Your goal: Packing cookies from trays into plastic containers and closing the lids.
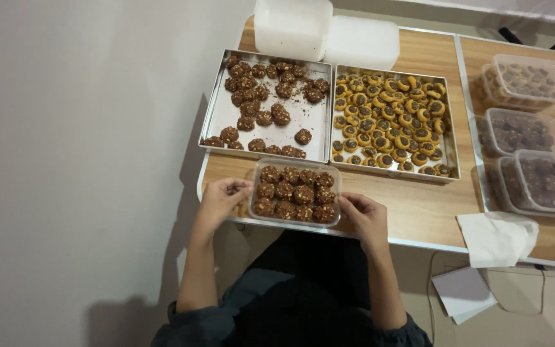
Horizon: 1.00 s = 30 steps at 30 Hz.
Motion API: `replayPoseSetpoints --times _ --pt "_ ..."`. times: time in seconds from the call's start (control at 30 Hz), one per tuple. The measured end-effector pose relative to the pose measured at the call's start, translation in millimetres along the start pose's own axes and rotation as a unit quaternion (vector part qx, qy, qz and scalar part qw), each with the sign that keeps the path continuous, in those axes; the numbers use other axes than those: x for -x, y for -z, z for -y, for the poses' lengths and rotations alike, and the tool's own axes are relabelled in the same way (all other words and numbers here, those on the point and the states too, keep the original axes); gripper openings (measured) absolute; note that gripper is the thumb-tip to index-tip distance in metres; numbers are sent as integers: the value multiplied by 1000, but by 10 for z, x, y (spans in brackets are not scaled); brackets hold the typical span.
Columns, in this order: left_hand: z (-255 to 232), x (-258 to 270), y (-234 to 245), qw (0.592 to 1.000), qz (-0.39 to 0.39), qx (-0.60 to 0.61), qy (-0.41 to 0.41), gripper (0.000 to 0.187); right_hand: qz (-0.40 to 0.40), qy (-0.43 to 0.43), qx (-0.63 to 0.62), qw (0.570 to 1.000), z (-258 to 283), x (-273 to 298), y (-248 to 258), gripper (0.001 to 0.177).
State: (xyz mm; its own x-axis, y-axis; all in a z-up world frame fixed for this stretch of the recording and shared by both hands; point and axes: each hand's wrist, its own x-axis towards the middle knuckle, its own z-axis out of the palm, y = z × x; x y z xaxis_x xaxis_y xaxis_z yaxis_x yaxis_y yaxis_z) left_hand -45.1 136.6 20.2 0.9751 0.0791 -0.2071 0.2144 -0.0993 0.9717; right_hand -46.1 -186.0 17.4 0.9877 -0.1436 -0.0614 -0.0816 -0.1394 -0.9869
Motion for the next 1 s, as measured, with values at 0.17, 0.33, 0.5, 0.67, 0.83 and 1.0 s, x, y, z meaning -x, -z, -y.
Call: replayPoseSetpoints --times 0.17,0.33,0.5,0.67,0.83,1.0 --pt "-47 88 -33 1000 -7 -2 -3 28 -4 3 -6 1000 34 11 42 18" --pt "-286 274 -223 1000 -11 11 -16 25 -18 -2 -5 1000 136 48 221 20" --pt "-250 210 -589 999 30 44 7 29 -65 13 -12 998 -58 3 678 20" --pt "-128 68 -1133 997 52 44 -31 24 -122 10 14 992 -130 51 1121 20" --pt "11 1 -1565 995 88 44 -29 22 -162 11 36 986 -144 88 1411 18" --pt "106 -31 -1840 994 111 14 -8 23 -187 0 56 981 32 171 1386 14"
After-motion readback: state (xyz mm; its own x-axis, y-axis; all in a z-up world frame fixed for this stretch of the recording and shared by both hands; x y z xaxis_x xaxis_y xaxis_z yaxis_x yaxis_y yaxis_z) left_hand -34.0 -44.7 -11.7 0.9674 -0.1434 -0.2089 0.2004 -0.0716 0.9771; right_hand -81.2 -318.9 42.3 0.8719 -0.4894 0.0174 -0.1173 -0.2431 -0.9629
